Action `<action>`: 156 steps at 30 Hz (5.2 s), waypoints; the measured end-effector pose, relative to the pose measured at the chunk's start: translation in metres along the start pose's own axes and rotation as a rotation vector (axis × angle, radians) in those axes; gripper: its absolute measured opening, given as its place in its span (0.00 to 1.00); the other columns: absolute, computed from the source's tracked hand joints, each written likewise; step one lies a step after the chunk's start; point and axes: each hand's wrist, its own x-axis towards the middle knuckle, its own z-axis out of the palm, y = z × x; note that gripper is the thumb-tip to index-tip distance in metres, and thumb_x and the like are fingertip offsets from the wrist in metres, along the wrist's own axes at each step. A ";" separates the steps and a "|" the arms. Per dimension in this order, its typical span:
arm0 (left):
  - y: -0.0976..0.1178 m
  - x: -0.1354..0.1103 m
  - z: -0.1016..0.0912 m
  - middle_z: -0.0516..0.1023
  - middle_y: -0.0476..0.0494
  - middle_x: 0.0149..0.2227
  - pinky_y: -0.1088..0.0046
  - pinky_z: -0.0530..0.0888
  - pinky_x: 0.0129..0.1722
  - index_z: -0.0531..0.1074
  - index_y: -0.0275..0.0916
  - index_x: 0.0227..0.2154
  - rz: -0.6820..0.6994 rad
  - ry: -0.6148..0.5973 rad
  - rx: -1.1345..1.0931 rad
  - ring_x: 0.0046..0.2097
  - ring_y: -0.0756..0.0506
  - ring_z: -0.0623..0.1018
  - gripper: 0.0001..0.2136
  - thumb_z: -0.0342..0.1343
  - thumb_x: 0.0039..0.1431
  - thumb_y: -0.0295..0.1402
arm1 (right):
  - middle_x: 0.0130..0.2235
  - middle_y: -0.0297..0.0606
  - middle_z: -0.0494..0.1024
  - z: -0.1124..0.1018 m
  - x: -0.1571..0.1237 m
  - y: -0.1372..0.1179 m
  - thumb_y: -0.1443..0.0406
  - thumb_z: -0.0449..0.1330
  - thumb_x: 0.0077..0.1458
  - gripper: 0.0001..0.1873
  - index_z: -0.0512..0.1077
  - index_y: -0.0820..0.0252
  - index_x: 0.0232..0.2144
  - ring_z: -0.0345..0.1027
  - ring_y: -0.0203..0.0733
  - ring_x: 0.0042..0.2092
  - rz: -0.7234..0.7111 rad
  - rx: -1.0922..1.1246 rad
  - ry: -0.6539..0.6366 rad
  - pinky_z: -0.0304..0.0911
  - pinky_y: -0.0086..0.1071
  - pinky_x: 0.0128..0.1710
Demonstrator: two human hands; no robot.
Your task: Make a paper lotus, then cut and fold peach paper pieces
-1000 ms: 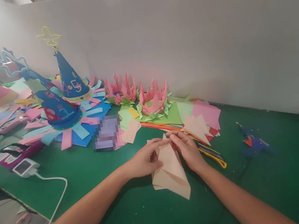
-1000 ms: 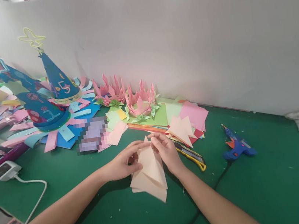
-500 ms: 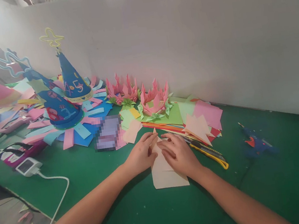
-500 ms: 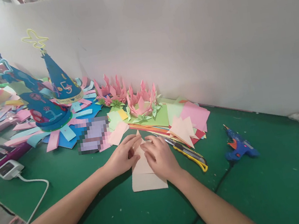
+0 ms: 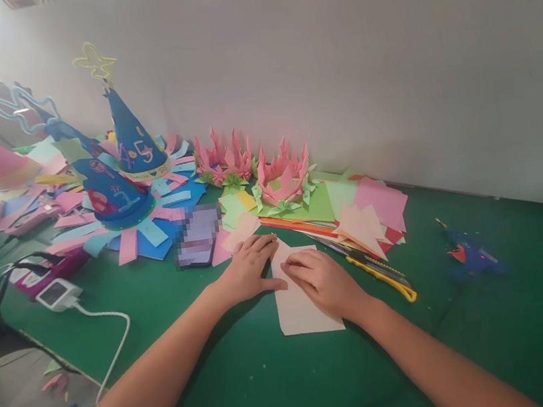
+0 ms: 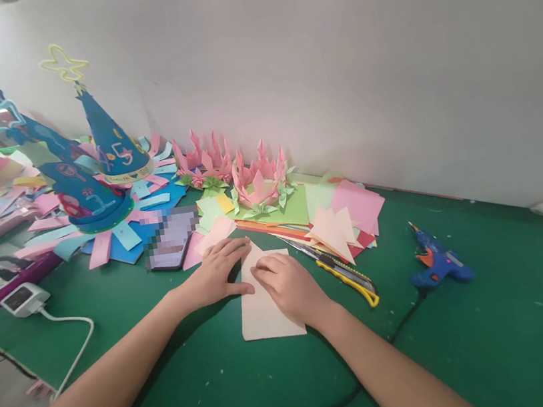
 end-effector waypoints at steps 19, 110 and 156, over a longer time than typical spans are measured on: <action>0.001 0.002 -0.001 0.62 0.37 0.60 0.56 0.57 0.53 0.65 0.40 0.50 -0.006 0.039 0.080 0.59 0.36 0.62 0.29 0.49 0.53 0.57 | 0.40 0.42 0.74 0.000 -0.001 0.000 0.69 0.49 0.60 0.14 0.73 0.57 0.41 0.65 0.45 0.43 -0.011 -0.028 0.004 0.62 0.41 0.44; 0.011 0.013 0.010 0.75 0.46 0.38 0.62 0.60 0.51 0.72 0.41 0.32 0.003 0.386 0.002 0.44 0.45 0.70 0.07 0.48 0.57 0.28 | 0.37 0.39 0.76 -0.022 -0.030 0.004 0.63 0.56 0.55 0.06 0.71 0.57 0.35 0.69 0.45 0.40 0.467 0.180 0.290 0.66 0.38 0.40; 0.000 0.006 -0.004 0.63 0.48 0.60 0.58 0.57 0.55 0.68 0.44 0.42 0.234 -0.089 0.044 0.60 0.40 0.60 0.08 0.47 0.62 0.34 | 0.34 0.36 0.75 -0.032 -0.009 0.006 0.63 0.56 0.57 0.09 0.75 0.57 0.30 0.68 0.39 0.36 0.321 0.296 -0.227 0.62 0.31 0.37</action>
